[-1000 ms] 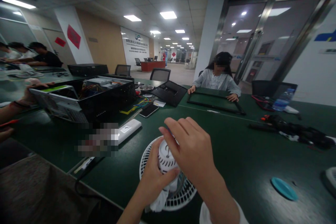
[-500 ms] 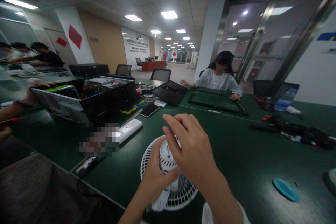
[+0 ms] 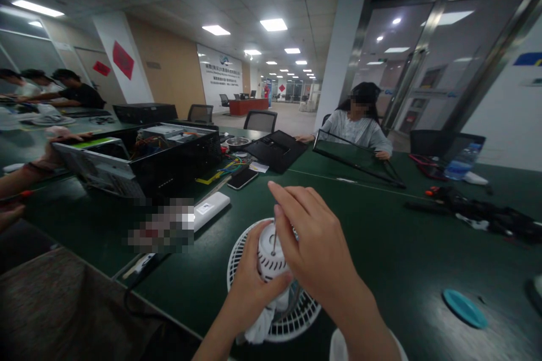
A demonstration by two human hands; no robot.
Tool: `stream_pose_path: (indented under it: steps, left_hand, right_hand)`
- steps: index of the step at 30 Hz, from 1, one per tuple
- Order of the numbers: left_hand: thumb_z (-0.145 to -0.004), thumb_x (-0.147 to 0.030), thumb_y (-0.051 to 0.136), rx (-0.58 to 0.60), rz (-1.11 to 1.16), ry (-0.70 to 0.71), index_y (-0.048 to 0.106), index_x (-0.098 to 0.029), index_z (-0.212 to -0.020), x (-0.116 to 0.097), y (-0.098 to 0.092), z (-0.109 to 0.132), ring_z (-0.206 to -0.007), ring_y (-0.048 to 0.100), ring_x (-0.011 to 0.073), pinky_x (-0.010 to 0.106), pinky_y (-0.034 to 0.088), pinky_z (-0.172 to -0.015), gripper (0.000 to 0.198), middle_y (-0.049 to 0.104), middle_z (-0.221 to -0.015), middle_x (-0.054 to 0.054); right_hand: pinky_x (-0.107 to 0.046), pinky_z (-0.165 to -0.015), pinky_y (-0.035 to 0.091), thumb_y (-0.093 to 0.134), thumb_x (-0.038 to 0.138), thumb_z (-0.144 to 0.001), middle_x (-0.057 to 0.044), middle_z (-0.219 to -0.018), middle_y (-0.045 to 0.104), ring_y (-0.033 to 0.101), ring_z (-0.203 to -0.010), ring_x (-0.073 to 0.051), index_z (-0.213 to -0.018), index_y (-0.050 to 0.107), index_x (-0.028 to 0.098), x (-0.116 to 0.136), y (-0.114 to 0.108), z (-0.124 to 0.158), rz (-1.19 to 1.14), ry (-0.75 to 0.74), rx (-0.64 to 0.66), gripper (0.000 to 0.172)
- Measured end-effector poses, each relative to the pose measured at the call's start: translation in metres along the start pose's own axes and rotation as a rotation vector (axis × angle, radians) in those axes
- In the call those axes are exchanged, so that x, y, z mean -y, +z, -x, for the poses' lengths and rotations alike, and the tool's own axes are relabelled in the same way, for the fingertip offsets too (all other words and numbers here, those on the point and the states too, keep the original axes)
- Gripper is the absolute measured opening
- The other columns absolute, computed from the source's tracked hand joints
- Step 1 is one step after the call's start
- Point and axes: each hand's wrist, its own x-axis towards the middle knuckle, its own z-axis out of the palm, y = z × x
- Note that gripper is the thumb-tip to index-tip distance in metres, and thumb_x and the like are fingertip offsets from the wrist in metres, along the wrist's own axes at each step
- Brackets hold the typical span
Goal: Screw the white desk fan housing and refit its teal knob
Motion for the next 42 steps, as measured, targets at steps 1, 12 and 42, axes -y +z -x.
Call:
stream_pose_path:
  steps: [1,12,42]
  left_hand:
    - [-0.067,-0.018,0.068,0.002,0.003,-0.003,0.033,-0.023,-0.131,-0.0002,-0.0002,-0.0002,-0.129,0.033,0.029,0.047,0.022,-0.111,0.073,0.038,-0.138,0.009]
    - [-0.066,-0.018,0.068,-0.004,-0.003,0.003,0.033,-0.023,-0.131,-0.0004,0.0006,-0.0003,-0.129,0.033,0.0276,0.045,0.023,-0.111,0.073,0.038,-0.137,0.008]
    - [-0.066,-0.018,0.068,0.006,-0.033,0.007,0.031,-0.022,-0.133,0.0014,-0.0007,-0.0011,-0.13,0.032,0.0274,0.043,0.022,-0.112,0.076,0.036,-0.139,0.008]
  right_hand:
    - [-0.031,-0.071,0.05,0.042,0.013,-0.088,-0.007,-0.093,0.066,0.061,-0.084,-0.017,-0.113,0.057,0.016,0.0003,-0.0009,0.0002,-0.027,-0.004,0.011,0.029]
    - [-0.033,-0.069,0.05,0.047,0.019,-0.088,-0.01,-0.087,0.064,0.059,-0.08,-0.019,-0.108,0.06,0.012,-0.0002,0.0003,0.0002,0.028,0.003,-0.003,0.025]
    - [-0.031,-0.071,0.051,0.044,0.015,-0.088,-0.008,-0.093,0.067,0.062,-0.084,-0.017,-0.11,0.057,0.015,0.0005,-0.0047,-0.0007,-0.064,-0.03,0.033,0.026]
